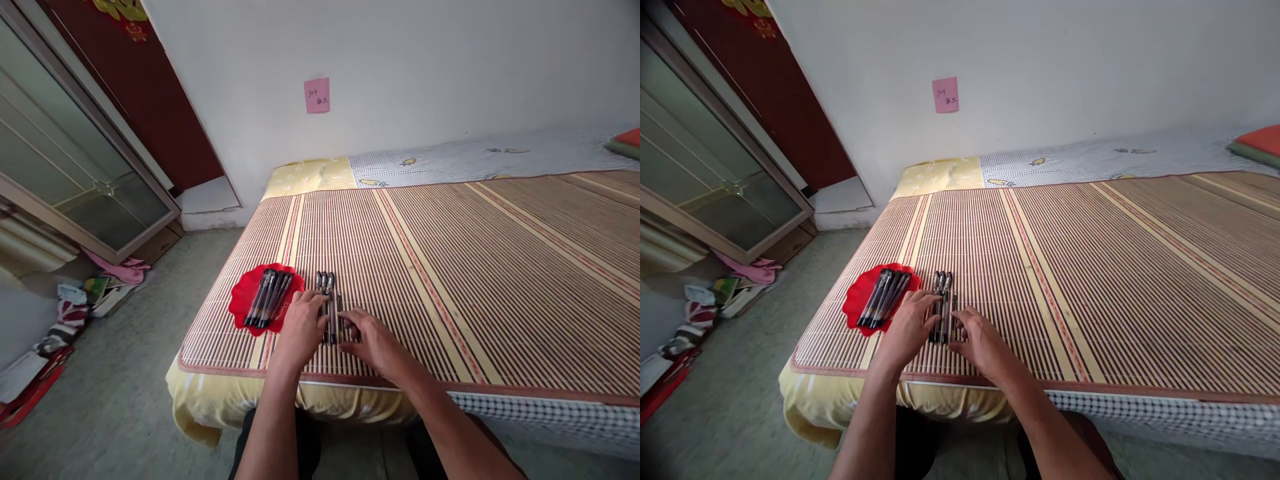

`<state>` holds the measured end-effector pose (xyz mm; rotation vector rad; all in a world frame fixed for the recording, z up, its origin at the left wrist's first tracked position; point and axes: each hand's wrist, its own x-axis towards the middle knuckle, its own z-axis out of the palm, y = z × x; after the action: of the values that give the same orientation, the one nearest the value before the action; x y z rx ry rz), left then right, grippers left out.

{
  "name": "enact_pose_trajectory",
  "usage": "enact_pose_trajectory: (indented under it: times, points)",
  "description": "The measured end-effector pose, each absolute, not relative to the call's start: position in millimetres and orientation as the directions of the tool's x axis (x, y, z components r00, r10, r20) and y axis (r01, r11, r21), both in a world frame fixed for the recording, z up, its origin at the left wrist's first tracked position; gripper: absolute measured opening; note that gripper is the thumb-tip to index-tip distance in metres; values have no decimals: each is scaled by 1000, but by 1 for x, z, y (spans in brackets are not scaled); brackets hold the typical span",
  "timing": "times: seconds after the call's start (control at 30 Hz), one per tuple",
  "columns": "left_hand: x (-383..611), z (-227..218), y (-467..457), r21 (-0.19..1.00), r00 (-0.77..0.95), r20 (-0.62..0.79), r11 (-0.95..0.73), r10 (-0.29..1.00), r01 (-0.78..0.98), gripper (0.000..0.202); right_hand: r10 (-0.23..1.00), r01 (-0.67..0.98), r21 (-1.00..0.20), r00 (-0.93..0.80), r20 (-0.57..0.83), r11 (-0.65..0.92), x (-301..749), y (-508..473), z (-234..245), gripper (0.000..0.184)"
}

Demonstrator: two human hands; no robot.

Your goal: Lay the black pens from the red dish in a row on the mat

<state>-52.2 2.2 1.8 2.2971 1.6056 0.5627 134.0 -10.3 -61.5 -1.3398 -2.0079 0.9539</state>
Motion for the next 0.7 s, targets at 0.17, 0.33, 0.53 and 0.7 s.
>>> enact_pose_trajectory:
  times: [0.17, 0.33, 0.53, 0.7]
  points:
    - [-58, 3, 4, 481, 196, 263, -304, 945, 822, 28, 923, 517, -814, -380, 61, 267, 136, -11, -63, 51]
    - [-57, 3, 4, 517, 215, 250, -318, 944, 795, 28, 924, 576, -765, -376, 64, 287, 131, -13, -55, 51]
    - [-47, -1, 1, 500, 421, 167, -445, 891, 743, 29, 914, 582, -743, -393, 97, 329, 128, -15, -53, 54]
    - [-45, -2, 0, 454, 470, 98, -460, 877, 763, 33, 912, 586, -738, -398, 100, 336, 128, -16, -55, 49]
